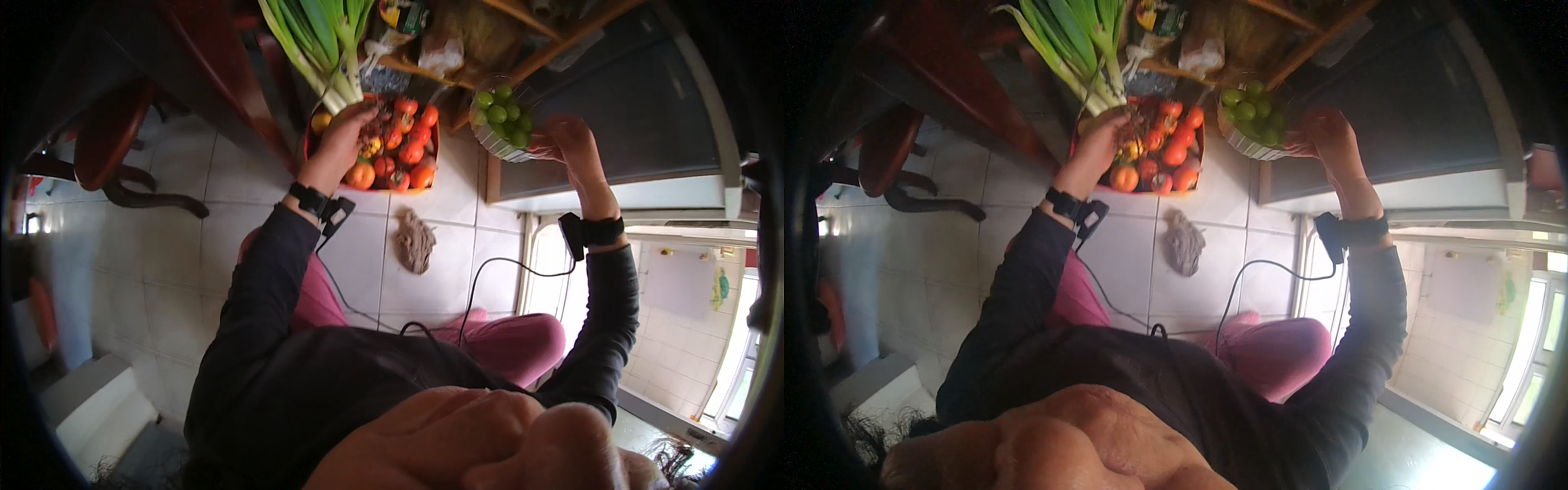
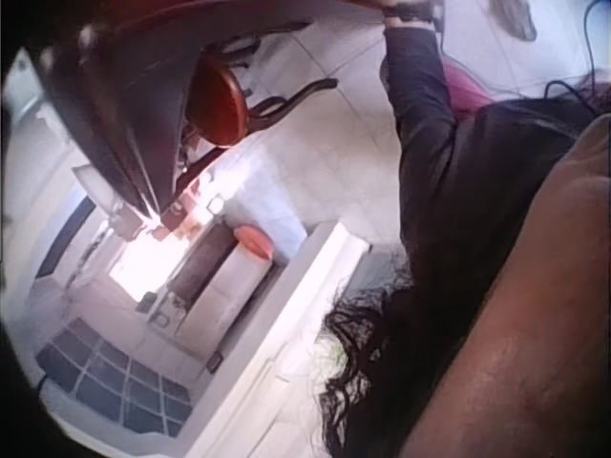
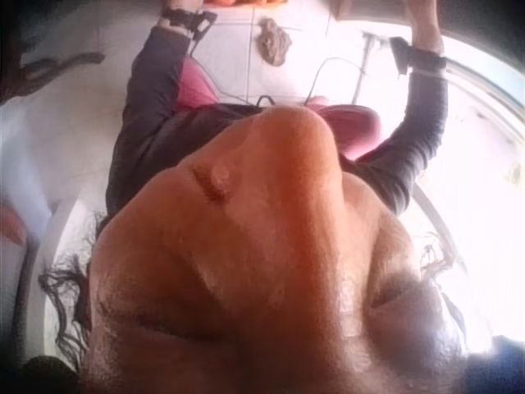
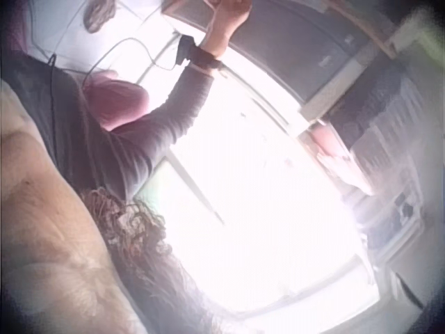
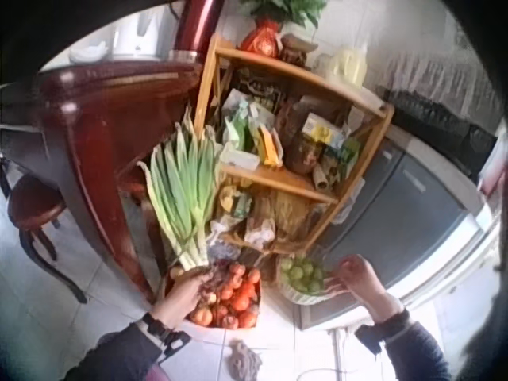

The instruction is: The person arranges various fruits and vegetables into a red tray on a tiled kitchen counter, then wipes the counter with a cloth. They move a bunch of grapes, handle a small branch, and later pour water from a kettle into a container at the sink.

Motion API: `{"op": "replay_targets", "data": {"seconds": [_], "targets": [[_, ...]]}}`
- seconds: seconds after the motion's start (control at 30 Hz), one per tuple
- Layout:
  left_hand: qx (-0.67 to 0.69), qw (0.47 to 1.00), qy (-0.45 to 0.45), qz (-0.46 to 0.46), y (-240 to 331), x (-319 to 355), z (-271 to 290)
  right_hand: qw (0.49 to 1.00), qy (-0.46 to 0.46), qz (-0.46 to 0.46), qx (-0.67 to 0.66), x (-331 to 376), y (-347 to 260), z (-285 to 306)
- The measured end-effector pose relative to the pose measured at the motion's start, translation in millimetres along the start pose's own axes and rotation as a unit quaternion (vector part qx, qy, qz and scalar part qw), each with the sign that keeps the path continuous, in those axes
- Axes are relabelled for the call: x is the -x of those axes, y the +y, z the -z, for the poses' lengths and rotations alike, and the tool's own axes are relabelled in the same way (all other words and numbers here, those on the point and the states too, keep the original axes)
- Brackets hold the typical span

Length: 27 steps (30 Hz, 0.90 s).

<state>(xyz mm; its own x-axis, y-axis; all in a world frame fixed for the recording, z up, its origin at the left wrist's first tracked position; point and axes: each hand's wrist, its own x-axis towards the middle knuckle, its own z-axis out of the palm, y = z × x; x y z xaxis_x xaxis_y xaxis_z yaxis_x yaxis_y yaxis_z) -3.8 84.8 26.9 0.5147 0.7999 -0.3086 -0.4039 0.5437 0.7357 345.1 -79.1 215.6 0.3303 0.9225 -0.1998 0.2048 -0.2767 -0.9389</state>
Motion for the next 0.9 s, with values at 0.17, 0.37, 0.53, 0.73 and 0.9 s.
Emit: {"op": "replay_targets", "data": {"seconds": [0.17,0.37,0.53,0.73,0.9], "targets": [[0.022,0.998,-0.050,-0.016,0.9,-3.1,-3.9,0.996,0.060,0.064,0.018,4.3,-123.2,-9.8],[0.034,0.997,-0.062,-0.030,6.1,2.5,-6.3,0.984,0.073,0.149,0.066,14.5,-245.9,-16.1],[0.019,0.998,-0.050,-0.015,7.5,5.5,-4.3,0.979,0.038,0.194,0.041,-18.9,-321.3,-11.2],[0.017,0.998,-0.053,-0.026,16.2,14.5,3.4,0.977,0.073,0.201,-0.023,-63.4,-379.6,-30.3],[0.036,0.997,-0.058,-0.036,15.6,13.9,7.7,0.968,0.040,0.249,0.012,-92.2,-391.7,-49.2]]}}
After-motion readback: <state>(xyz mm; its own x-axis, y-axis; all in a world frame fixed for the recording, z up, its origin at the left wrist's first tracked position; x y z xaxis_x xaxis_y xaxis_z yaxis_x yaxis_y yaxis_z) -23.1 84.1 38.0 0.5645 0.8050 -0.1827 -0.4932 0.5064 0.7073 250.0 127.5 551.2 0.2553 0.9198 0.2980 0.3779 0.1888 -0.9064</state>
